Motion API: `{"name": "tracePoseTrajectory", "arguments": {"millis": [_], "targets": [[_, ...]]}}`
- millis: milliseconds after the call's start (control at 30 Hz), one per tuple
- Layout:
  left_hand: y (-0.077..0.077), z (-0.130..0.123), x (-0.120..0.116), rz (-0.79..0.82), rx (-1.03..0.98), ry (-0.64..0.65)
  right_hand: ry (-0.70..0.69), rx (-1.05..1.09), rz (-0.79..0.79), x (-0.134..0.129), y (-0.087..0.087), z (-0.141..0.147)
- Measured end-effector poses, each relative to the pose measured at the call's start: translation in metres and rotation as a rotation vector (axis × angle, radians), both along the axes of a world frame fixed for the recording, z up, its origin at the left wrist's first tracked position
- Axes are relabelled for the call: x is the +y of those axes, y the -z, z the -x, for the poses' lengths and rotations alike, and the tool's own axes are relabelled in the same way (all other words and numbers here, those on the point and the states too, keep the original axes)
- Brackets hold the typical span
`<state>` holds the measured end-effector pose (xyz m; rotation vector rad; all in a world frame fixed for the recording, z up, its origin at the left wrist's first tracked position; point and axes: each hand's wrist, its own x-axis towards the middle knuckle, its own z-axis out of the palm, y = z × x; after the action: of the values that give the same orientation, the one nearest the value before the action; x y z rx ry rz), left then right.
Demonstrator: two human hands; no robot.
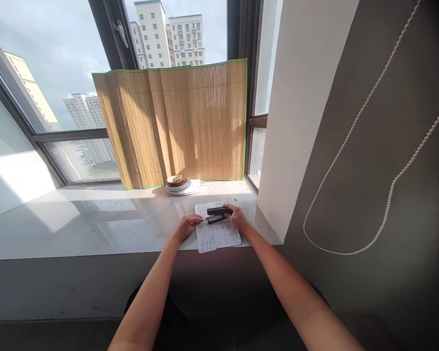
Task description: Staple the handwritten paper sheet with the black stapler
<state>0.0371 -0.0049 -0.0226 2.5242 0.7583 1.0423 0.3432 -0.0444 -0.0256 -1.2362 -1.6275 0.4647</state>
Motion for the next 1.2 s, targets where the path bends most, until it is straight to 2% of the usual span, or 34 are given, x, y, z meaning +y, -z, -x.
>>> {"name": "tracePoseTrajectory", "arguments": {"millis": [167,433,667,933,1200], "targets": [[-0.002,0.001,-0.003,0.029,-0.044,-0.009,-0.027,0.075,0.089,0.005,0.003,-0.004],[-0.009,0.001,-0.010,-0.026,0.043,-0.025,-0.089,0.056,0.090,0.006,0.004,-0.002],[-0.012,-0.001,-0.010,-0.084,0.124,-0.041,-0.299,-0.042,0.055,-0.005,-0.002,0.006],[-0.008,-0.002,-0.006,-0.099,0.157,-0.065,-0.324,-0.100,0.023,-0.007,-0.003,0.007],[-0.011,-0.002,-0.012,-0.110,0.155,-0.099,-0.349,-0.129,-0.005,-0.004,0.000,0.007]]}}
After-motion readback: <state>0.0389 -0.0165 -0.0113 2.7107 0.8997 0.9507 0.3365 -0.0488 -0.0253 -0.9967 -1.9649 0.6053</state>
